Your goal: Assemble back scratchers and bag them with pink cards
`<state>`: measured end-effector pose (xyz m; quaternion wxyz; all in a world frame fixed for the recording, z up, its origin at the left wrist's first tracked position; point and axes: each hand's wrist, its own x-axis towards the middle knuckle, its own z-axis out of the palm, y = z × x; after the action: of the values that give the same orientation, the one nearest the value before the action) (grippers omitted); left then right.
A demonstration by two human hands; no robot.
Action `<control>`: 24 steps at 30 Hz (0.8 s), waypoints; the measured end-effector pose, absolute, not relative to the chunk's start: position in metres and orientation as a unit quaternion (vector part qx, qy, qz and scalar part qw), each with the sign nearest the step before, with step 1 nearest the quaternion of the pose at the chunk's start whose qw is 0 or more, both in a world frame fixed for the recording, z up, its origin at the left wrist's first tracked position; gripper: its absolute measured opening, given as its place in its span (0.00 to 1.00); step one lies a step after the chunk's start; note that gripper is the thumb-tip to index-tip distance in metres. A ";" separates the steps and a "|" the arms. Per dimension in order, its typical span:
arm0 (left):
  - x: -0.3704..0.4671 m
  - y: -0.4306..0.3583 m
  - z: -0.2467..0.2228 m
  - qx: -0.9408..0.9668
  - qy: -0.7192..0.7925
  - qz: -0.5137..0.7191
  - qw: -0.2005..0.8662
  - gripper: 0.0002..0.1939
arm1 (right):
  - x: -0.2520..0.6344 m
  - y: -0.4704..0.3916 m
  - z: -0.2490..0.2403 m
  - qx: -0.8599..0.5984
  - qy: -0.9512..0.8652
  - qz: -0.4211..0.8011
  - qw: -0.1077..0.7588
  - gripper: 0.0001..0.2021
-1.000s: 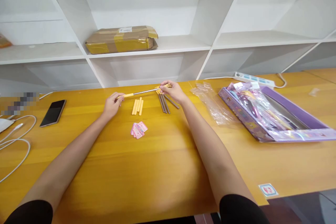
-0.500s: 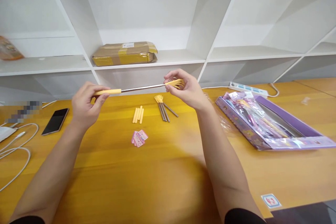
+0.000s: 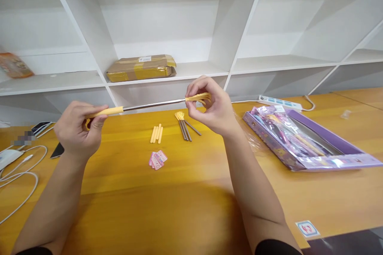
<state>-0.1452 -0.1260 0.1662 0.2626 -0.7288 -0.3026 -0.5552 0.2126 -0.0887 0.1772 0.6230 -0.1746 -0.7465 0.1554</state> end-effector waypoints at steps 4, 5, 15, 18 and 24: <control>-0.145 -0.127 0.167 -0.721 -0.306 -0.564 0.263 0.07 | 0.210 -0.094 0.179 -0.163 -0.746 0.149 0.629 0.16; -0.145 -0.127 0.167 -0.720 -0.304 -0.568 0.260 0.07 | 0.210 -0.095 0.180 -0.164 -0.745 0.144 0.630 0.15; -0.143 -0.134 0.167 -0.724 -0.311 -0.562 0.253 0.10 | 0.215 -0.099 0.183 -0.155 -0.755 0.111 0.627 0.12; -0.141 -0.137 0.167 -0.718 -0.326 -0.553 0.268 0.10 | 0.215 -0.099 0.183 -0.157 -0.753 0.113 0.629 0.13; -0.132 -0.141 0.167 -0.732 -0.304 -0.552 0.258 0.08 | 0.200 -0.105 0.179 -0.169 -0.759 0.142 0.613 0.13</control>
<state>-0.1320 -0.1412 0.1666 0.2583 -0.7320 -0.3038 -0.5525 0.2002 -0.1049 0.1786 0.6129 -0.1685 -0.7589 0.1417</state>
